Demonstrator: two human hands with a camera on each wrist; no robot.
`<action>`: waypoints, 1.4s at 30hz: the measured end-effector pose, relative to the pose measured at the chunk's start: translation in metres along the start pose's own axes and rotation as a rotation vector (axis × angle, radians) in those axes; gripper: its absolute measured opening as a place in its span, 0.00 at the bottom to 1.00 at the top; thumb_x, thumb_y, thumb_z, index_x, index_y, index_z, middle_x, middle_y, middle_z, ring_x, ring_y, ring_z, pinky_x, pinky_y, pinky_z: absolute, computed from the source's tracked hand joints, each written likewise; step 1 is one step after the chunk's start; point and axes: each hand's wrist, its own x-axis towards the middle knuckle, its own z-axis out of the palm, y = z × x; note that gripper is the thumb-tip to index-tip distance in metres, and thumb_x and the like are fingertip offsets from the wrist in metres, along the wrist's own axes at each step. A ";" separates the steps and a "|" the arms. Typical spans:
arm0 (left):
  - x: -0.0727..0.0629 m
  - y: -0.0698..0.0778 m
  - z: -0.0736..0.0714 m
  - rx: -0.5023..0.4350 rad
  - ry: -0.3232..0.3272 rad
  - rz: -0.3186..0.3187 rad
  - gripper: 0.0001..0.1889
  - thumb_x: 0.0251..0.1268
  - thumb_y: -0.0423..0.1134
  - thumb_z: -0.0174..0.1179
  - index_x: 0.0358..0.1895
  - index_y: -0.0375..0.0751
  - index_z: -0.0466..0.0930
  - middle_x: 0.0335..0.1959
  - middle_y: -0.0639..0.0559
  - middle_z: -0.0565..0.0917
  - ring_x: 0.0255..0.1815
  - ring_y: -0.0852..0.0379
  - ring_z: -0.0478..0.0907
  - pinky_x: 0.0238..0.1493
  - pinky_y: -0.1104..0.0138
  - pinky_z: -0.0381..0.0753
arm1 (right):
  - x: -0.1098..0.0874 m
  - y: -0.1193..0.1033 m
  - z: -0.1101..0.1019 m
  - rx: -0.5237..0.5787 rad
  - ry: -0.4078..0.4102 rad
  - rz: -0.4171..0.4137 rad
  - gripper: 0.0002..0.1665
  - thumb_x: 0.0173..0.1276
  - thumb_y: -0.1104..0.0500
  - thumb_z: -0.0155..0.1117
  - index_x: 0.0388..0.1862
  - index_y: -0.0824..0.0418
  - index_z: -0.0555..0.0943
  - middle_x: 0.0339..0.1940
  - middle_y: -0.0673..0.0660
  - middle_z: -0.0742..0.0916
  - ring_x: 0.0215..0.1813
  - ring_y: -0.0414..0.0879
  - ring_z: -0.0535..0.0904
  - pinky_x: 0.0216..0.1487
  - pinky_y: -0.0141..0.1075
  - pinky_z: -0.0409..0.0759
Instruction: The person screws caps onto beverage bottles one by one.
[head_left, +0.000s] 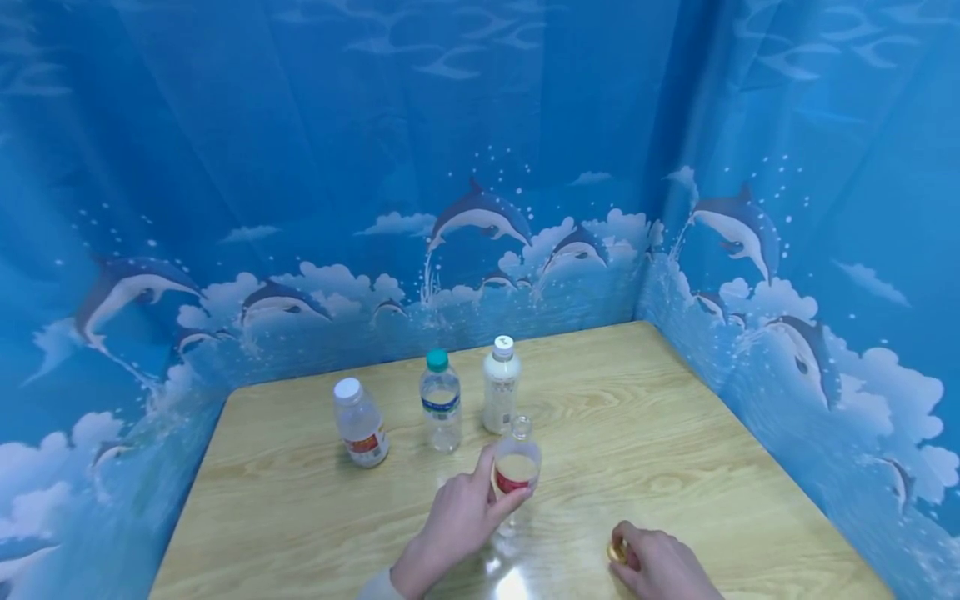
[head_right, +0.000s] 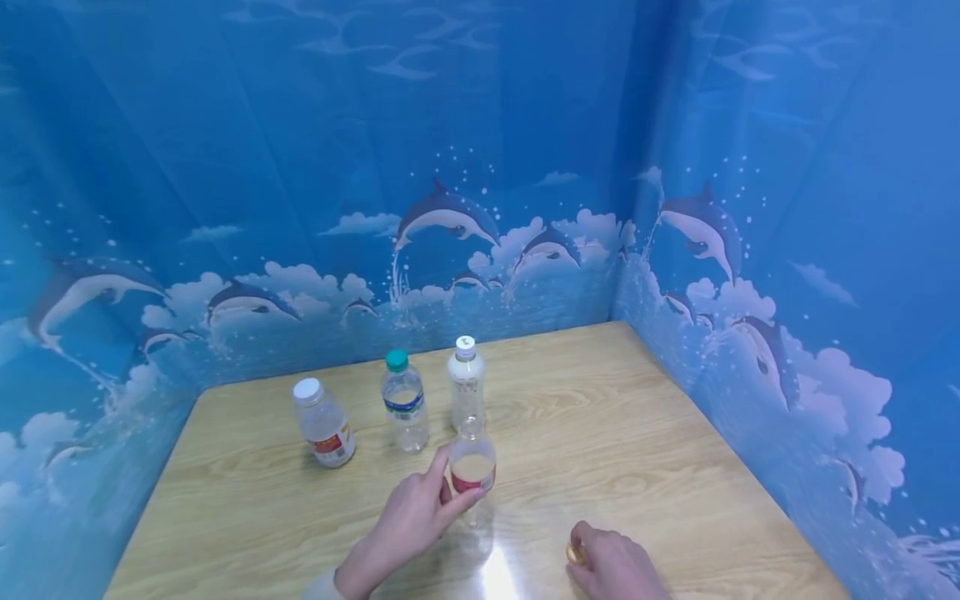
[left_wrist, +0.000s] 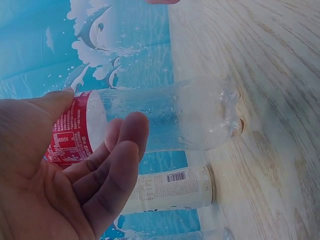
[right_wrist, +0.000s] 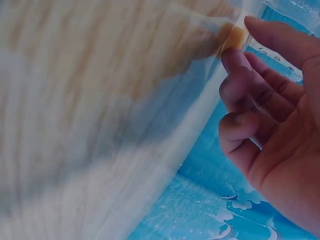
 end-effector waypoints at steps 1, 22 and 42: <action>0.000 0.000 0.000 0.000 0.001 -0.002 0.35 0.73 0.66 0.60 0.69 0.44 0.69 0.18 0.66 0.73 0.16 0.72 0.67 0.18 0.74 0.69 | 0.001 0.000 0.000 0.004 -0.002 0.003 0.16 0.60 0.57 0.81 0.43 0.55 0.82 0.21 0.37 0.75 0.22 0.27 0.65 0.23 0.28 0.65; 0.000 -0.002 0.002 -0.014 -0.008 -0.004 0.36 0.72 0.67 0.60 0.70 0.46 0.69 0.19 0.65 0.75 0.17 0.72 0.68 0.20 0.74 0.70 | 0.020 -0.006 -0.003 -0.069 0.023 0.098 0.18 0.54 0.58 0.77 0.43 0.56 0.83 0.22 0.42 0.73 0.24 0.34 0.64 0.25 0.31 0.64; 0.000 -0.003 0.001 0.008 -0.011 -0.011 0.37 0.72 0.67 0.61 0.71 0.45 0.68 0.18 0.65 0.73 0.17 0.72 0.67 0.20 0.74 0.69 | 0.037 -0.011 -0.011 0.009 0.235 -0.141 0.14 0.53 0.64 0.75 0.39 0.59 0.83 0.25 0.40 0.76 0.28 0.28 0.65 0.27 0.27 0.68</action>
